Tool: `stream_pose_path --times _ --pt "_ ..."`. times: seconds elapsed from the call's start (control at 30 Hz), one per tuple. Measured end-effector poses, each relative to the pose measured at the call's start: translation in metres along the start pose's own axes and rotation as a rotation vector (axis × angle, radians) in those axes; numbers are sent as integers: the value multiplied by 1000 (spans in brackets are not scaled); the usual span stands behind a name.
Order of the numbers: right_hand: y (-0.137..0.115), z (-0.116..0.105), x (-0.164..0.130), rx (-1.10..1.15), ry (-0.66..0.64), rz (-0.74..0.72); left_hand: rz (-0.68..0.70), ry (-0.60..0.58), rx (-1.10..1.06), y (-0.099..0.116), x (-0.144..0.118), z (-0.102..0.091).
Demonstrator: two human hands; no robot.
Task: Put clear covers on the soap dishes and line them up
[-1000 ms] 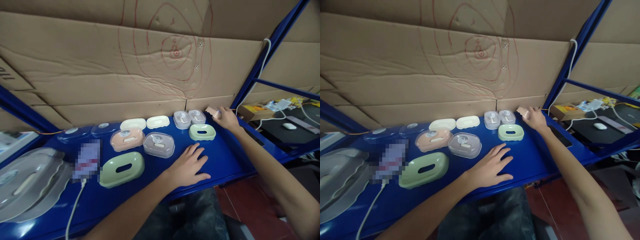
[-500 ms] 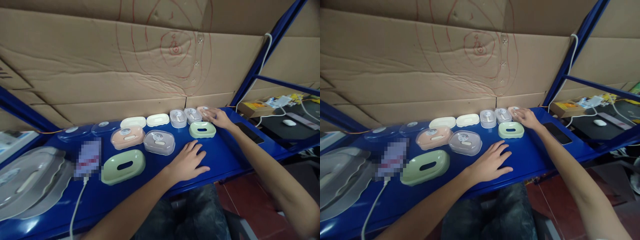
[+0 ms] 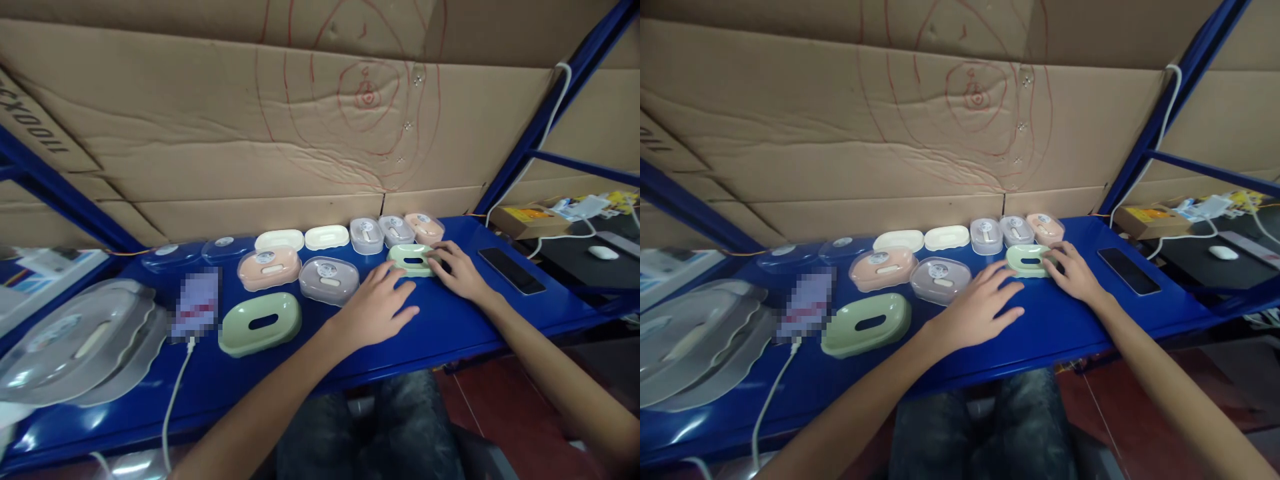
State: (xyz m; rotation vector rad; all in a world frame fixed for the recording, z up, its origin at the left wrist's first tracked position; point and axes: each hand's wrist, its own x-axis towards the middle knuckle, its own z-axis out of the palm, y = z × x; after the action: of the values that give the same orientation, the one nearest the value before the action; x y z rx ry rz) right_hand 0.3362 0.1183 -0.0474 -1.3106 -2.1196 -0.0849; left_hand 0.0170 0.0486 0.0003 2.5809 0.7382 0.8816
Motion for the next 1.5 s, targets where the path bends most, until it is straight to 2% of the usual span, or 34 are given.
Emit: stream_pose_path --times 0.07,0.1,0.17,0.23,0.33,0.43,0.6,0.73,0.87,1.07,1.23,1.33,1.4,1.5 --pt "-1 5 -3 -8 -51 -8 -32 80 28 2 9 -25" --pt "-1 6 -2 -8 -73 -8 -56 83 93 1 15 -40" --pt "-1 5 -1 -1 -113 -4 -139 -32 289 -7 31 -71" --pt "-1 4 0 3 -137 0 -332 -238 564 -26 48 -99" --pt "-1 4 1 -10 -146 5 -494 -330 671 -68 65 -121" --pt "-1 5 0 -21 -139 2 -600 -435 667 -110 68 -121" --pt "2 8 -3 -61 -140 -36 -634 -506 556 -162 60 -109" --pt "5 10 -3 -50 -130 -28 -641 -503 489 -188 58 -106" --pt "4 9 -2 0 -102 -40 -640 -459 454 -199 54 -108" --pt "-4 2 -2 66 20 -33 -580 -350 457 -194 48 -114" --pt "-9 -3 0 190 183 34 -490 -208 494 -170 52 -129" --pt "-8 -4 2 402 267 149 -418 -82 494 -141 56 -141" --pt "-8 -4 5 621 306 256 -378 30 446 -113 57 -145" --pt "-17 -4 15 944 389 322 -391 125 293 -61 51 -136"
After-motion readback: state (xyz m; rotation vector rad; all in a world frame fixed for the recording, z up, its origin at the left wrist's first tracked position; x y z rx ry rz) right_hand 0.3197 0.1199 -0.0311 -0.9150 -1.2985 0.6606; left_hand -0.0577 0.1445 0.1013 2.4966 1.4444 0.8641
